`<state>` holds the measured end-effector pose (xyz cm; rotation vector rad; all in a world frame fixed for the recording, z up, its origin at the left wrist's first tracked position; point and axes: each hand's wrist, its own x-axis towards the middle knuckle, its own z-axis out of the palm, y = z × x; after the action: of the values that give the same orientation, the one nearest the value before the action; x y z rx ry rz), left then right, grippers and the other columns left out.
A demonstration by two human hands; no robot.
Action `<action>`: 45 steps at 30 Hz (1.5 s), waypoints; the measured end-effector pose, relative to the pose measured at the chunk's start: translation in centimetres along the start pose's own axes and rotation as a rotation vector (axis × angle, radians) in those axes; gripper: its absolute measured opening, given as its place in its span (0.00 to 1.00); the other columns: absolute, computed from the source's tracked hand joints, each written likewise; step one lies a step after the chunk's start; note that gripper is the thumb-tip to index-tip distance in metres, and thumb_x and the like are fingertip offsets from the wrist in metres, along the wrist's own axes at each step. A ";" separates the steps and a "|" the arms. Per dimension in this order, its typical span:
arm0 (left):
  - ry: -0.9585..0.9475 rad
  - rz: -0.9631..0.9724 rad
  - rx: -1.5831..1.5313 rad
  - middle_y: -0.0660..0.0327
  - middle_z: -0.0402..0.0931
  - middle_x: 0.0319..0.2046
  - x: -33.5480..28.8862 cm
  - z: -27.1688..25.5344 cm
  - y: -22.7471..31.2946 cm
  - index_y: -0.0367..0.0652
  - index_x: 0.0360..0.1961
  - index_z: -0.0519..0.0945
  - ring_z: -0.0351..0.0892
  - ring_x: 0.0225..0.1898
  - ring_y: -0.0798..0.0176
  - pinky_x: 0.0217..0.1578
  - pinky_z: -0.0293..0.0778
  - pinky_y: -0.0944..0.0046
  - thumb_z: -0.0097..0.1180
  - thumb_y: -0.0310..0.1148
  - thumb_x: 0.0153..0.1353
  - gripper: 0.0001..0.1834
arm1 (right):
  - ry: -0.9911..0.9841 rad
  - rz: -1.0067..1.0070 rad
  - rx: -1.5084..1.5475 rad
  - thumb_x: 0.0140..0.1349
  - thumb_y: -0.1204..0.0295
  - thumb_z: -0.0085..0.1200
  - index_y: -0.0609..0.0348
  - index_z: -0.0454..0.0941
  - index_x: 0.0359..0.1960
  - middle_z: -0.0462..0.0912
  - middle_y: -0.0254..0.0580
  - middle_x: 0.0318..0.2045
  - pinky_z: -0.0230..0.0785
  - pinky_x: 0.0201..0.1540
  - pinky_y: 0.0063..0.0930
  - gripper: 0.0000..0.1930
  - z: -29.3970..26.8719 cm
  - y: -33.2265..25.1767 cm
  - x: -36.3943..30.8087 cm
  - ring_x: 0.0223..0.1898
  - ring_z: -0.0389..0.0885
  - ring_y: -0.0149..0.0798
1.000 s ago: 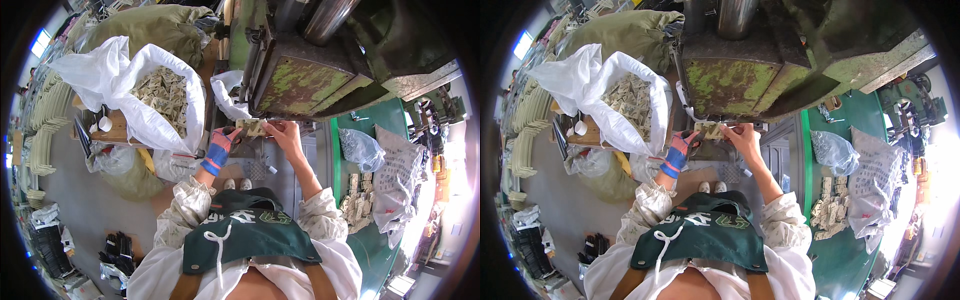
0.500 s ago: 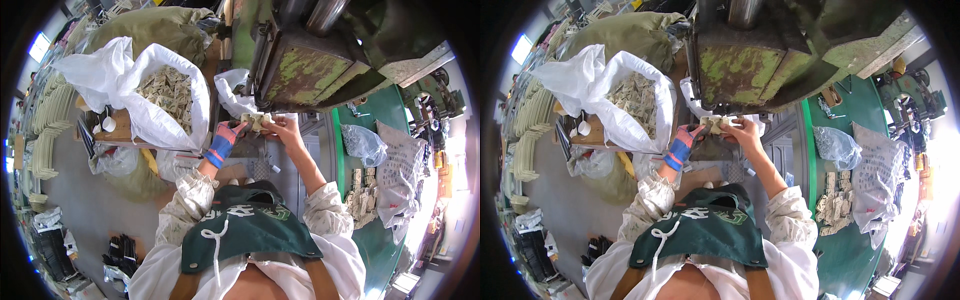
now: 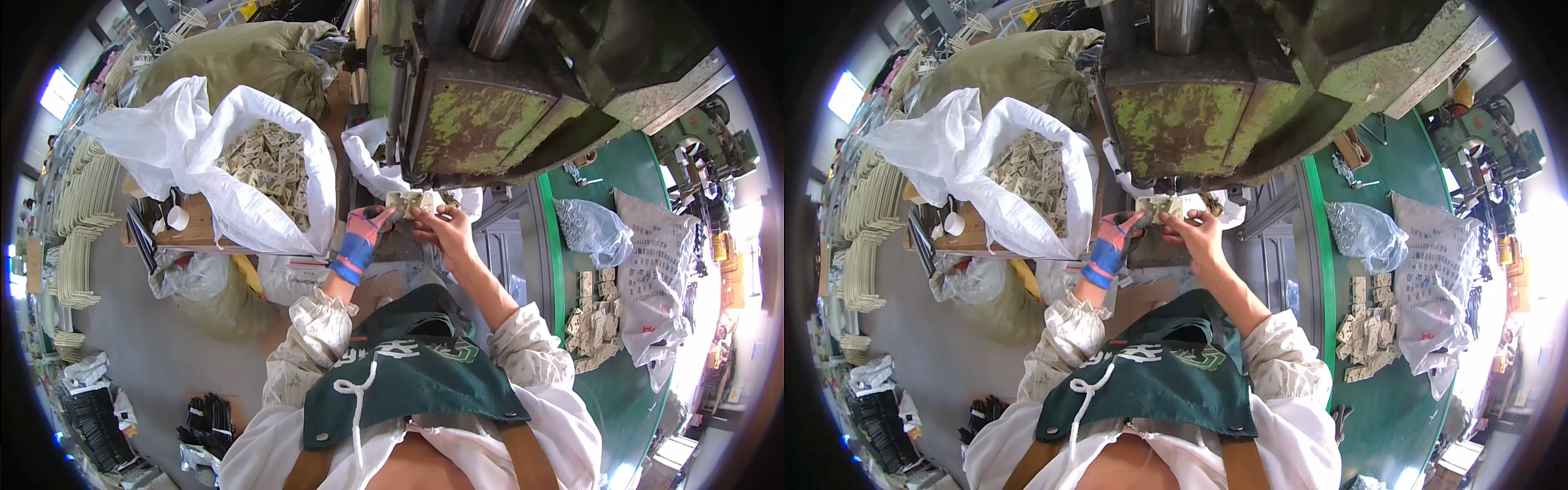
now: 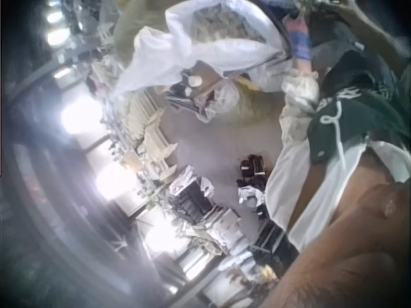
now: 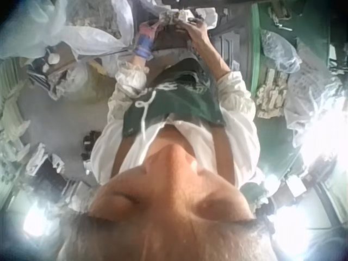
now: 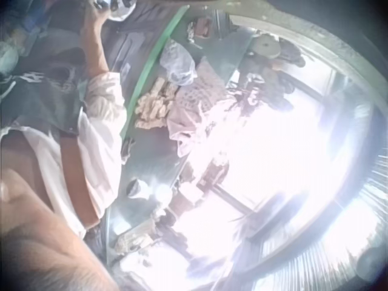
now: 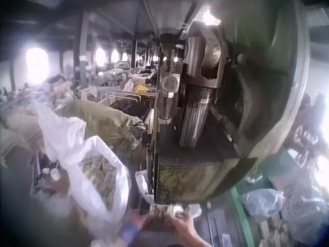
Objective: The person repeatedly places small rectangular pieces into a press machine, operates the press, removes the processed pieces, and sets them on a nearby table. The person wears a protective glove on the left hand and handles the pieces one at a time.
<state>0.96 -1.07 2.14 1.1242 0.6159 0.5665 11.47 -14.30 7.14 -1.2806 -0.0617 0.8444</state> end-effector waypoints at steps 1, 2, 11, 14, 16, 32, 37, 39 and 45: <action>-0.008 0.015 0.040 0.66 0.75 0.20 -0.1 0.1 0.2 0.37 0.23 0.79 0.71 0.21 0.75 0.24 0.67 0.72 0.65 0.33 0.52 0.10 | 0.006 -0.015 0.017 0.50 0.73 0.66 0.59 0.65 0.31 0.79 0.43 0.26 0.78 0.26 0.21 0.18 0.1 0.1 -0.1 0.23 0.81 0.33; -0.016 0.031 0.080 0.67 0.75 0.20 -0.3 0.2 0.3 0.37 0.22 0.79 0.71 0.21 0.75 0.24 0.67 0.71 0.65 0.33 0.52 0.11 | 0.011 -0.030 0.035 0.50 0.74 0.66 0.58 0.64 0.30 0.79 0.43 0.26 0.78 0.26 0.22 0.18 0.1 0.3 -0.3 0.23 0.81 0.33; -0.035 0.174 0.269 0.69 0.73 0.15 1.3 -0.7 -1.1 0.39 0.18 0.78 0.67 0.19 0.76 0.22 0.63 0.71 0.66 0.36 0.50 0.13 | 0.040 -0.149 0.107 0.49 0.76 0.67 0.53 0.60 0.26 0.78 0.40 0.23 0.79 0.26 0.26 0.20 0.0 1.6 0.0 0.22 0.80 0.34; -0.042 0.146 0.216 0.69 0.74 0.17 0.5 -0.5 -0.5 0.39 0.18 0.78 0.68 0.20 0.76 0.22 0.64 0.71 0.66 0.35 0.50 0.13 | 0.047 -0.134 0.134 0.49 0.77 0.66 0.52 0.61 0.25 0.78 0.39 0.23 0.79 0.26 0.25 0.20 0.4 1.1 -0.5 0.23 0.81 0.34; -0.044 0.068 0.185 0.67 0.75 0.22 0.4 0.4 1.3 0.37 0.23 0.79 0.71 0.24 0.75 0.26 0.68 0.71 0.64 0.33 0.52 0.10 | 0.022 -0.192 0.173 0.49 0.77 0.66 0.52 0.61 0.25 0.79 0.40 0.23 0.78 0.26 0.25 0.19 0.6 0.2 -1.1 0.23 0.81 0.33; -0.261 0.410 0.555 0.63 0.79 0.30 1.6 0.0 -0.1 0.40 0.41 0.81 0.77 0.28 0.72 0.28 0.72 0.71 0.52 0.29 0.60 0.10 | -0.069 -0.112 -0.104 0.50 0.74 0.66 0.55 0.65 0.21 0.79 0.40 0.23 0.78 0.27 0.23 0.16 -0.9 -3.5 0.4 0.24 0.80 0.32; -0.250 0.915 1.033 0.61 0.80 0.31 2.3 -1.8 -3.1 0.42 0.49 0.77 0.77 0.27 0.70 0.29 0.72 0.69 0.48 0.27 0.60 0.16 | -0.052 0.007 -0.114 0.50 0.74 0.65 0.56 0.66 0.21 0.79 0.41 0.23 0.79 0.27 0.23 0.15 -1.8 -1.7 1.7 0.24 0.80 0.32; -0.267 0.461 0.608 0.64 0.78 0.27 2.0 -1.4 -3.2 0.38 0.42 0.80 0.74 0.25 0.73 0.28 0.70 0.72 0.54 0.31 0.59 0.11 | -0.041 -0.024 -0.094 0.51 0.75 0.65 0.56 0.66 0.21 0.80 0.43 0.24 0.79 0.28 0.23 0.15 -1.8 -1.4 1.7 0.25 0.81 0.33; -0.159 0.030 0.093 0.66 0.76 0.24 -0.1 0.8 1.0 0.37 0.32 0.81 0.74 0.24 0.75 0.27 0.70 0.75 0.59 0.36 0.58 0.11 | -0.048 -0.039 -0.049 0.52 0.75 0.64 0.57 0.67 0.22 0.81 0.44 0.25 0.79 0.29 0.22 0.14 -1.7 -0.9 1.1 0.26 0.82 0.32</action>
<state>1.33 -1.35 3.38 1.2549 0.4919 0.4727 13.56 -15.11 6.93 -1.3015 -0.1462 0.8442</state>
